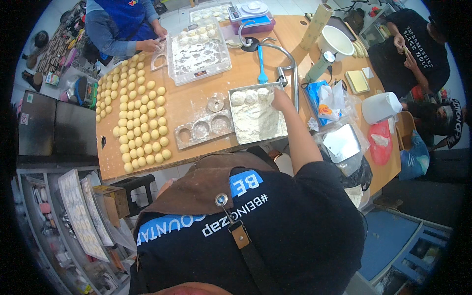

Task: The person prepares doughnuts by dipping dough balls into flour and arranging them in a circular pattern on a baking tray.

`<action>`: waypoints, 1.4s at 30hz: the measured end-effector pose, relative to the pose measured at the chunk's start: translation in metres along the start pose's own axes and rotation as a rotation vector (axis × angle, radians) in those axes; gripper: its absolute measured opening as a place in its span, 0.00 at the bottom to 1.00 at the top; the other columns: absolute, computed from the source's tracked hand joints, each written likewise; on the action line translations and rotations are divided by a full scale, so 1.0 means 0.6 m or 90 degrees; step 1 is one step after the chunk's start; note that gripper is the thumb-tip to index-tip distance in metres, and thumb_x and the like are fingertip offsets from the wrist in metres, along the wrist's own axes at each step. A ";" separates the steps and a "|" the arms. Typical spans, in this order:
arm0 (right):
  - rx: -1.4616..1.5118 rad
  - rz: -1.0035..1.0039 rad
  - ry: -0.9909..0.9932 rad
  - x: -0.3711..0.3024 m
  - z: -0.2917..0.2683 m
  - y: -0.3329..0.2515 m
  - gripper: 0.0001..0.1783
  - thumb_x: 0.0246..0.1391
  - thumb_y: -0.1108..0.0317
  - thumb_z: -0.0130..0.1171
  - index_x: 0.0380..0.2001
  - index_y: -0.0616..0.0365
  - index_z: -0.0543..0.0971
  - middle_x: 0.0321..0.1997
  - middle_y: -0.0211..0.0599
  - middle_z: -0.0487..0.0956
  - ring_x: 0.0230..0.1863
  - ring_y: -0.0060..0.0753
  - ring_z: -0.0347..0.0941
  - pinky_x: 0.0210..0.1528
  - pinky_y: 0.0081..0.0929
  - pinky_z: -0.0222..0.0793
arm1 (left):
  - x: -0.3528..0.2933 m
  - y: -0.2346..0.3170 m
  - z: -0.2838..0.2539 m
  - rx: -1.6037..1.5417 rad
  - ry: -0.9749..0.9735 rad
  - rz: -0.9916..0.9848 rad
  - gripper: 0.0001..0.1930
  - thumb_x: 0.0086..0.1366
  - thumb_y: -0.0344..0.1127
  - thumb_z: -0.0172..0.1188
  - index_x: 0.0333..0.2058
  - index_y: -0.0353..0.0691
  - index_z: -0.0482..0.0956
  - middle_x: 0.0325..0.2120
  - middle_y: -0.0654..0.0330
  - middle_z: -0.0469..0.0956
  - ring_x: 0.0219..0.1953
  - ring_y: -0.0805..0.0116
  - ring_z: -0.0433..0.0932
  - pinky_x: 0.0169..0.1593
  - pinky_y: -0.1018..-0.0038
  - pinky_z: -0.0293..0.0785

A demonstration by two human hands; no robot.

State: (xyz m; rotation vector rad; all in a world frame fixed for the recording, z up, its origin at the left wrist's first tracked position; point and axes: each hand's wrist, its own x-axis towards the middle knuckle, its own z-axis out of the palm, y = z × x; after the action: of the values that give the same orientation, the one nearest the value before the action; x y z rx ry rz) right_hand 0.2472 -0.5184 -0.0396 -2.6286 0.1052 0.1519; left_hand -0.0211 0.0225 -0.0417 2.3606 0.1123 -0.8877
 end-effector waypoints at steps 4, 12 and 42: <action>-0.061 0.003 0.063 0.021 -0.030 -0.013 0.21 0.42 0.78 0.54 0.44 0.61 0.74 0.43 0.56 0.76 0.47 0.55 0.72 0.49 0.39 0.68 | -0.022 0.070 -0.038 0.004 0.055 -0.012 0.28 0.55 0.45 0.63 0.50 0.34 0.70 0.47 0.44 0.73 0.50 0.49 0.72 0.53 0.63 0.67; -0.120 0.048 -0.102 -0.043 -0.010 -0.002 0.13 0.43 0.78 0.51 0.34 0.60 0.79 0.39 0.54 0.78 0.45 0.52 0.73 0.48 0.40 0.69 | -0.032 0.077 -0.031 0.032 0.060 -0.003 0.27 0.56 0.44 0.62 0.51 0.34 0.70 0.47 0.43 0.72 0.50 0.48 0.71 0.53 0.64 0.67; -0.185 0.034 0.073 -0.021 0.000 -0.040 0.13 0.44 0.72 0.53 0.37 0.62 0.75 0.44 0.50 0.75 0.47 0.52 0.72 0.50 0.43 0.67 | -0.034 0.087 -0.052 0.008 0.034 -0.041 0.27 0.56 0.43 0.62 0.50 0.33 0.70 0.48 0.42 0.72 0.52 0.46 0.70 0.54 0.63 0.66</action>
State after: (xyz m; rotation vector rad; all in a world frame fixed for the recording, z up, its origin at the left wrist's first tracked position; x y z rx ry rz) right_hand 0.2371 -0.4966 -0.0265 -2.9258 0.2062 0.0360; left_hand -0.0046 0.0002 0.0163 2.4051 0.2065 -0.8576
